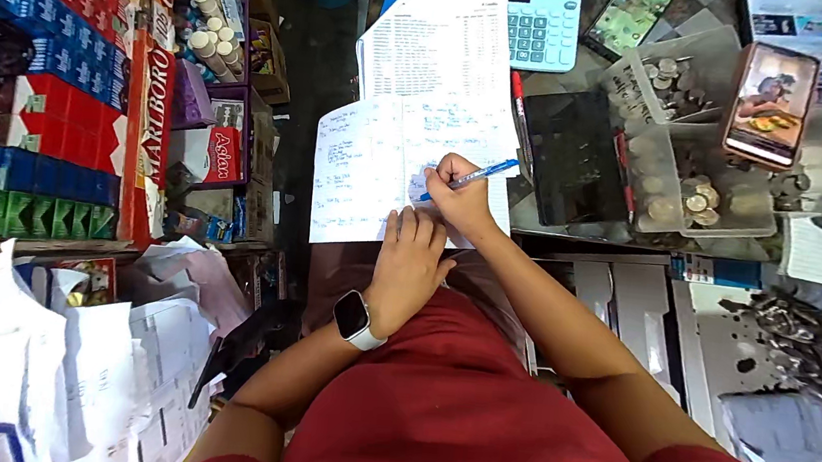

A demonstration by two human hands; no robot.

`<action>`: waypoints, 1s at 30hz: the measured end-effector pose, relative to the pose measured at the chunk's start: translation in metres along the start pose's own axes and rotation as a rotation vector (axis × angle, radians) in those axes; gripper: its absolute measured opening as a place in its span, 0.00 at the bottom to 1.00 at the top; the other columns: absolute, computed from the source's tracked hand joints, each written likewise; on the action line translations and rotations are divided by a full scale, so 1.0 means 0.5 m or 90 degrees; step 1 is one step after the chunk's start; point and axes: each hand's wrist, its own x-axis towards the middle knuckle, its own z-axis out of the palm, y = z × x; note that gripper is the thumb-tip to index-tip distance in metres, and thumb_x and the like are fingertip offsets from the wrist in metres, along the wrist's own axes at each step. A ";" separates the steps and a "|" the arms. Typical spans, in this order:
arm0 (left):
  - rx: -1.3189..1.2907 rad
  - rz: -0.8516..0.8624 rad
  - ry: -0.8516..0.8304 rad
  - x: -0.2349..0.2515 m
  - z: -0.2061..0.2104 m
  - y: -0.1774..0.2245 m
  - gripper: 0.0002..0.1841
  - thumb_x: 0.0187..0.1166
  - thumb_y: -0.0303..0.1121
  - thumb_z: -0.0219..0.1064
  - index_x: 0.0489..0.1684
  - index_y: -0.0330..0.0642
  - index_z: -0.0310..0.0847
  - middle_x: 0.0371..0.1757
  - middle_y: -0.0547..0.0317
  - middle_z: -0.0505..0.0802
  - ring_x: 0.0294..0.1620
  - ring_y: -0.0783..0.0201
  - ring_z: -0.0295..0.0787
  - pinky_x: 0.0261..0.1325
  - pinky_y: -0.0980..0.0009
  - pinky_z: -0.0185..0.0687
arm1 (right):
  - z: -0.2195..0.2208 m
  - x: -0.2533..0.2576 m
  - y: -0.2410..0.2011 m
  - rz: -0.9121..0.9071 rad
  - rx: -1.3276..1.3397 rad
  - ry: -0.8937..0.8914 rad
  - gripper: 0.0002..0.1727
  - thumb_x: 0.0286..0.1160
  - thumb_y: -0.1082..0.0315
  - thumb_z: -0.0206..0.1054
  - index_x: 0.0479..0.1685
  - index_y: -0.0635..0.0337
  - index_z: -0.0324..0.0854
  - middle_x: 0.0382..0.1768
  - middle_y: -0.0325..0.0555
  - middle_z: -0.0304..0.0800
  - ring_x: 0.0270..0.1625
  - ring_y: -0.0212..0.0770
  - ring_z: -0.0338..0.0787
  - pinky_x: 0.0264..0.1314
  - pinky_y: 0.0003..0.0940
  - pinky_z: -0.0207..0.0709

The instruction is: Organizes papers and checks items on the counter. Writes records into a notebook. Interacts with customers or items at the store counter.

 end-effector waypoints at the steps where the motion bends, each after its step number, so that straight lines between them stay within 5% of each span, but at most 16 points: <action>1: 0.005 0.000 -0.002 0.000 0.000 0.000 0.30 0.85 0.52 0.59 0.70 0.34 0.82 0.75 0.31 0.81 0.81 0.32 0.72 0.82 0.33 0.60 | 0.001 0.000 0.000 -0.002 -0.004 -0.002 0.18 0.73 0.75 0.64 0.17 0.52 0.65 0.15 0.28 0.67 0.16 0.20 0.68 0.21 0.15 0.65; 21: 0.018 0.007 0.009 -0.001 0.000 -0.001 0.28 0.84 0.52 0.60 0.67 0.36 0.84 0.73 0.34 0.83 0.81 0.34 0.73 0.81 0.34 0.61 | 0.006 -0.001 0.000 -0.051 -0.047 0.005 0.17 0.70 0.77 0.62 0.15 0.54 0.63 0.16 0.31 0.64 0.19 0.21 0.63 0.23 0.15 0.55; 25: 0.025 0.004 -0.004 0.001 -0.001 -0.002 0.29 0.85 0.52 0.59 0.71 0.35 0.82 0.75 0.32 0.82 0.80 0.34 0.73 0.81 0.34 0.61 | 0.000 0.001 0.000 0.000 -0.016 0.019 0.17 0.72 0.76 0.63 0.17 0.52 0.65 0.14 0.28 0.67 0.15 0.20 0.68 0.20 0.15 0.65; 30: 0.011 0.003 -0.006 0.001 0.000 -0.002 0.29 0.85 0.52 0.60 0.69 0.35 0.83 0.75 0.31 0.82 0.81 0.33 0.73 0.81 0.33 0.61 | 0.001 0.000 0.003 -0.035 -0.043 0.020 0.17 0.71 0.76 0.62 0.15 0.54 0.64 0.15 0.30 0.65 0.18 0.21 0.64 0.22 0.15 0.56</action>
